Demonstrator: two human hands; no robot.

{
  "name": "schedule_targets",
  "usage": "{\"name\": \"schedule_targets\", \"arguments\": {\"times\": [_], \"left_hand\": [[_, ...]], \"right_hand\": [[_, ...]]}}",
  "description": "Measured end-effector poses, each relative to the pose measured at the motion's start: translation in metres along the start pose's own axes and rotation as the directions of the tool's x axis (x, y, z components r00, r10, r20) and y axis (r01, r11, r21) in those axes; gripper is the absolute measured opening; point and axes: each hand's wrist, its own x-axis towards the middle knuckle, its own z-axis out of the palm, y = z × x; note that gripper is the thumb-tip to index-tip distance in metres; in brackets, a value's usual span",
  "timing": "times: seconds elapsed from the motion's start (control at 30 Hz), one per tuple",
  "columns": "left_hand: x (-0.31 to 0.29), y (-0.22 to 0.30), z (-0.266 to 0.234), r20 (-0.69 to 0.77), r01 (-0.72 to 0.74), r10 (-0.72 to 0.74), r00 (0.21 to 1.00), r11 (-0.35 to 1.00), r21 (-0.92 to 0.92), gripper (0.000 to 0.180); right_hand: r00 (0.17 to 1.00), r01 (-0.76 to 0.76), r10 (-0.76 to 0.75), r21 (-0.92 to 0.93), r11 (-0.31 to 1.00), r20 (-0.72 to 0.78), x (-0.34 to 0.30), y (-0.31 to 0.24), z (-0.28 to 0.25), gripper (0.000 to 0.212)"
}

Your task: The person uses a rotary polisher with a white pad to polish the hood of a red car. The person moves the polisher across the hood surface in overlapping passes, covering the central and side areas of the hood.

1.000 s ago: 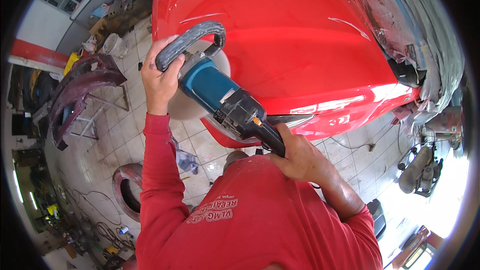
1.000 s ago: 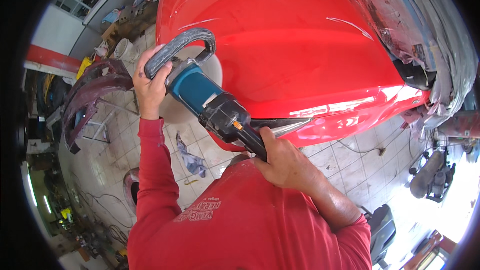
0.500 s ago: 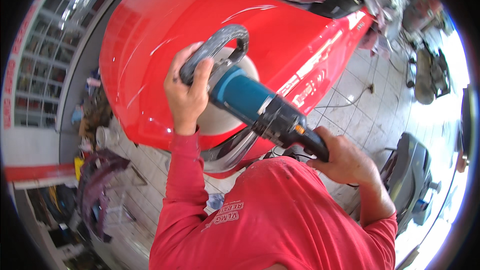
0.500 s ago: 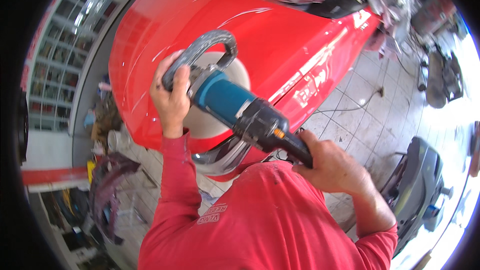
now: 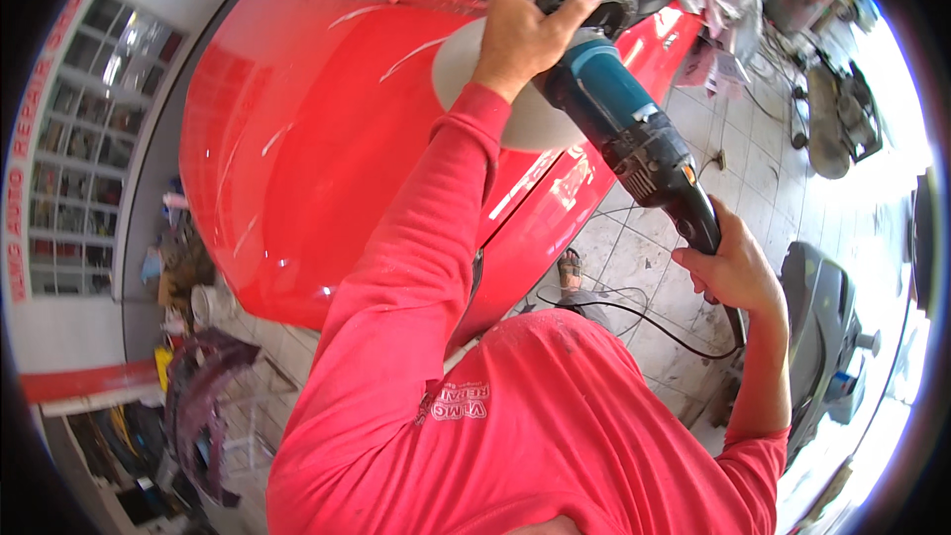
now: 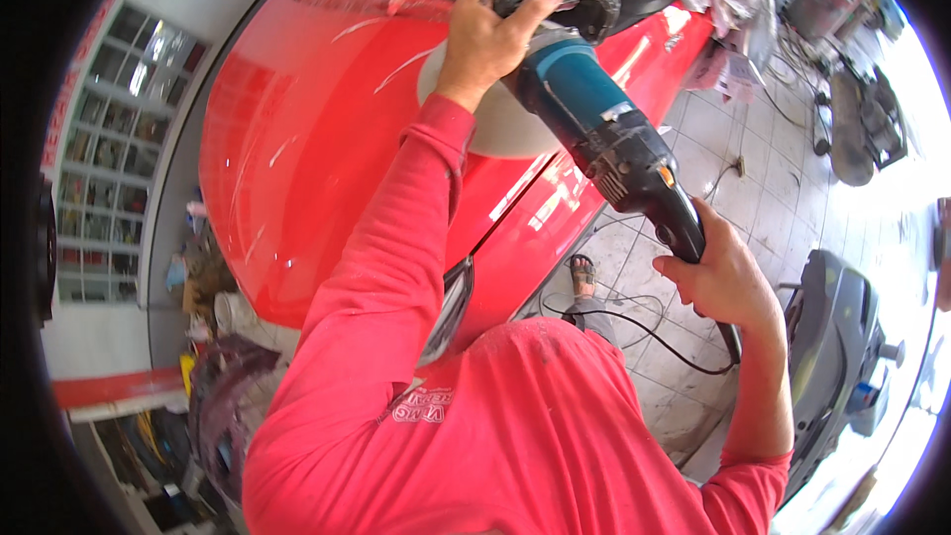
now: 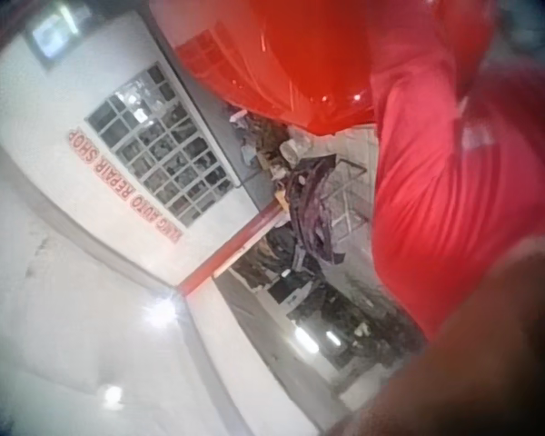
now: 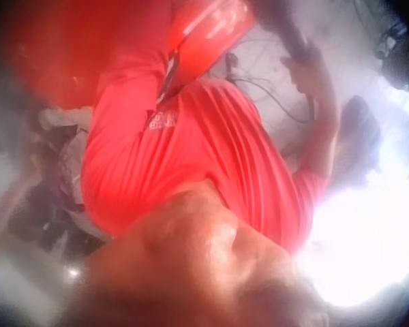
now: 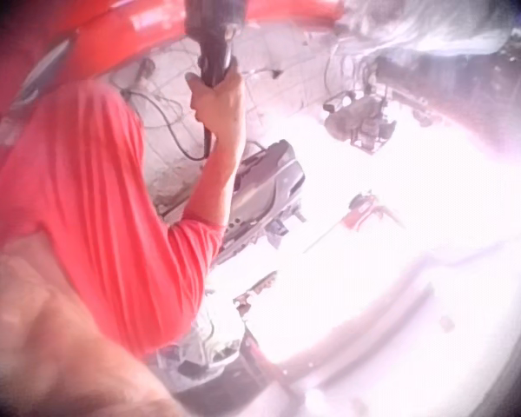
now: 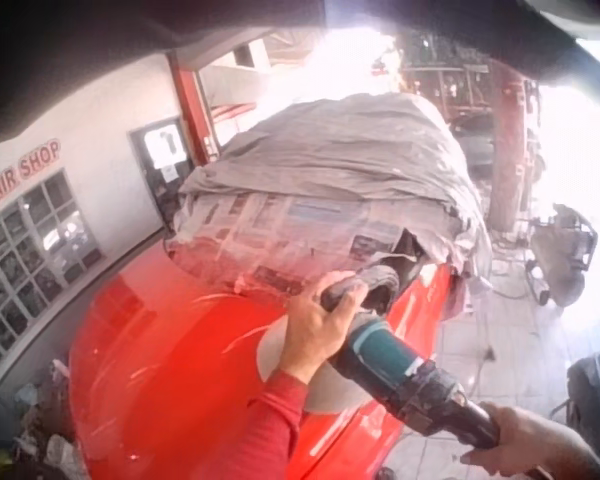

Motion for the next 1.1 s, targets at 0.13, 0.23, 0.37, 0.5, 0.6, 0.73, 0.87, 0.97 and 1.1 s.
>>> {"name": "schedule_targets", "arguments": {"times": [0.13, 0.23, 0.37, 0.5, 0.6, 0.73, 0.87, 0.97, 1.1], "left_hand": [[-0.044, 0.025, -0.045, -0.089, 0.034, -0.028, 0.996, 0.998, 0.060, 0.037], [-0.099, 0.057, -0.105, -0.160, 0.111, -0.089, 0.983, 0.985, 0.132, 0.033], [-0.186, 0.109, -0.194, -0.290, 0.188, -0.088, 0.953, 0.922, 0.338, 0.030], [-0.271, 0.150, -0.267, -0.518, 0.378, -0.148, 0.842, 0.848, 0.373, 0.038], [-0.306, 0.174, -0.306, -0.614, 0.507, -0.228, 0.756, 0.797, 0.329, 0.040], [-0.326, 0.192, -0.326, -0.650, 0.588, -0.277, 0.708, 0.741, 0.324, 0.041], [-0.313, 0.205, -0.307, -0.564, 0.575, -0.353, 0.747, 0.769, 0.281, 0.047], [-0.290, 0.196, -0.269, -0.463, 0.549, -0.394, 0.794, 0.792, 0.267, 0.052], [-0.233, 0.177, -0.194, -0.325, 0.469, -0.391, 0.861, 0.858, 0.209, 0.049]], "right_hand": [[0.995, 0.032, -0.030, -0.019, 0.999, 0.095, -0.009, 0.001, 0.031, 0.047], [0.967, 0.047, -0.023, -0.089, 0.995, 0.252, -0.021, -0.012, 0.066, 0.048], [0.763, 0.297, -0.146, -0.142, 0.944, 0.630, -0.015, -0.019, 0.115, 0.063], [0.569, 0.419, -0.138, -0.141, 0.897, 0.810, -0.014, -0.038, 0.181, 0.068], [0.511, 0.528, -0.291, -0.029, 0.849, 0.809, -0.014, -0.032, 0.227, 0.068], [0.471, 0.570, -0.263, -0.063, 0.820, 0.842, -0.020, -0.045, 0.244, 0.064], [0.493, 0.518, -0.184, -0.117, 0.847, 0.850, -0.023, -0.043, 0.217, 0.063], [0.554, 0.454, -0.196, -0.097, 0.886, 0.809, -0.020, -0.017, 0.175, 0.062], [0.678, 0.315, -0.118, -0.142, 0.938, 0.725, -0.017, 0.011, 0.111, 0.059]]}}
